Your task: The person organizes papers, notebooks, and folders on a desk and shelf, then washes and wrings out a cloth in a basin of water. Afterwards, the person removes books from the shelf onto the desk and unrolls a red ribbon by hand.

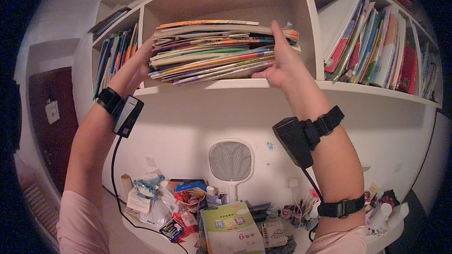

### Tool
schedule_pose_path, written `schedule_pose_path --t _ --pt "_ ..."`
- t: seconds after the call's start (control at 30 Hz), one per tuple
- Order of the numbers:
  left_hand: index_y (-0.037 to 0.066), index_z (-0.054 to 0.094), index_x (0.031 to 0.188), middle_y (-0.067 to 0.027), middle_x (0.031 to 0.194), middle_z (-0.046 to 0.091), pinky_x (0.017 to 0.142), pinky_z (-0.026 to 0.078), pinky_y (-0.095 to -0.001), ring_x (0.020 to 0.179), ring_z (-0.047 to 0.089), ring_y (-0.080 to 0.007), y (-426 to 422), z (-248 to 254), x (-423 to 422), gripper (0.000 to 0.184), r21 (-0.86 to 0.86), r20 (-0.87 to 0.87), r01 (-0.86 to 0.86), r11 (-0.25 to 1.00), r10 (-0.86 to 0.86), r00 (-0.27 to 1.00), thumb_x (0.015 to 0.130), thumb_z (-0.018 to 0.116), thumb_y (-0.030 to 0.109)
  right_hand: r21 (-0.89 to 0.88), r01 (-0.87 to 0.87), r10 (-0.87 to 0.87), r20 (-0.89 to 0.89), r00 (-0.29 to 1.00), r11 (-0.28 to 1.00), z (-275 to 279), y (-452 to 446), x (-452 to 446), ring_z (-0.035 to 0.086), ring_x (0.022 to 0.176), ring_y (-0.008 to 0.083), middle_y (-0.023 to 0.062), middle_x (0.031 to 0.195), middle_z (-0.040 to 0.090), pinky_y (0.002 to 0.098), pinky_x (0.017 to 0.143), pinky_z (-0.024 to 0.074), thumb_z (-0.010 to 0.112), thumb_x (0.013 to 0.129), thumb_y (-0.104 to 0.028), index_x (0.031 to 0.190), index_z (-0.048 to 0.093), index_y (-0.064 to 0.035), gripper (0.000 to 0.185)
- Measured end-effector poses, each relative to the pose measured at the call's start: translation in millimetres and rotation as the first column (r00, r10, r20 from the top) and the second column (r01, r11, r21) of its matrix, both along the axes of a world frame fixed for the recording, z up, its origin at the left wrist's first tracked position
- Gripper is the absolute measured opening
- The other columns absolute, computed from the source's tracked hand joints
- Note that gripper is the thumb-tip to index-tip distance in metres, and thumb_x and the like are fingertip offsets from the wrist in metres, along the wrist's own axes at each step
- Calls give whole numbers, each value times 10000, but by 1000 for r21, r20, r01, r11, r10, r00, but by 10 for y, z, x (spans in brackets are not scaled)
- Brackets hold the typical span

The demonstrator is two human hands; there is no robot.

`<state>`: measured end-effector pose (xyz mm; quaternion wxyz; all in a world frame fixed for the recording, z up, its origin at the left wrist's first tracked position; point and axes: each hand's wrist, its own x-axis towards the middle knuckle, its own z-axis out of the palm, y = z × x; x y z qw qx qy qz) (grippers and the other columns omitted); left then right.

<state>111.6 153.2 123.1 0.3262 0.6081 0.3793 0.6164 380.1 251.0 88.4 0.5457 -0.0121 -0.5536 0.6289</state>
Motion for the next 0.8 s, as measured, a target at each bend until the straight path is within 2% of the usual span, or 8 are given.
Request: schedule_pose_path --t 0.17,0.27,0.37,0.5,0.53,0.67,0.77,0.8 --pt "107 584 1114 -106 1085 601 753 452 -513 931 586 -267 -37 8 62 593 -18 21 13 1000 -12 1000 790 460 588 2 93 -93 -12 996 996 -6 -112 -34 375 1210 416 202 1297 410 673 966 193 515 820 -563 1274 386 -71 683" --pt "136 597 1099 -97 1078 601 828 380 -547 992 542 -279 -94 8 91 585 -34 24 -105 994 106 994 772 464 603 -26 79 -79 5 997 997 8 -127 -16 350 1229 416 197 1322 393 659 984 161 497 820 -575 1303 359 -86 701" --pt "86 557 1159 -112 1121 588 824 451 -524 984 575 -264 -258 17 249 573 -95 57 -82 992 88 994 822 500 546 -72 57 -57 -1 998 996 35 -70 -3 341 1234 421 197 1334 382 661 982 160 507 808 -582 1306 360 -85 719" --pt "112 549 1178 -107 1217 528 877 373 -571 1080 500 -294 -488 -27 473 568 -97 62 -176 980 182 981 811 508 544 -141 66 -73 -50 996 988 61 -61 -5 341 1227 434 204 1330 384 678 965 179 547 785 -581 1277 402 -65 728" --pt "150 499 1234 -115 1261 485 882 339 -616 1158 432 -337 -496 -30 452 577 -85 36 -200 976 204 978 837 452 566 -142 57 -64 -45 997 988 60 -72 -6 341 1227 434 204 1330 384 678 965 179 547 785 -581 1277 402 -65 728" --pt "184 389 1316 -121 1301 435 953 250 -628 1240 335 -379 -442 -199 337 575 -117 106 -190 975 202 974 888 343 565 -148 9 -16 -46 999 989 61 -155 6 344 1223 443 210 1318 399 677 970 167 565 776 -573 1260 423 -57 722" --pt "173 422 1292 -122 1322 413 951 274 -611 1232 347 -366 -430 -329 358 562 -50 153 -175 983 180 972 889 345 558 -135 1 -3 -12 1000 991 87 -110 28 326 1231 446 213 1333 372 662 981 166 534 786 -589 1293 381 -75 738" --pt "165 455 1260 -126 1290 447 906 357 -584 1176 421 -341 -356 -322 318 545 -44 113 -119 992 123 986 887 354 550 -125 -3 6 21 1000 992 89 -84 26 300 1245 448 213 1356 337 647 992 164 498 799 -606 1332 332 -95 757"
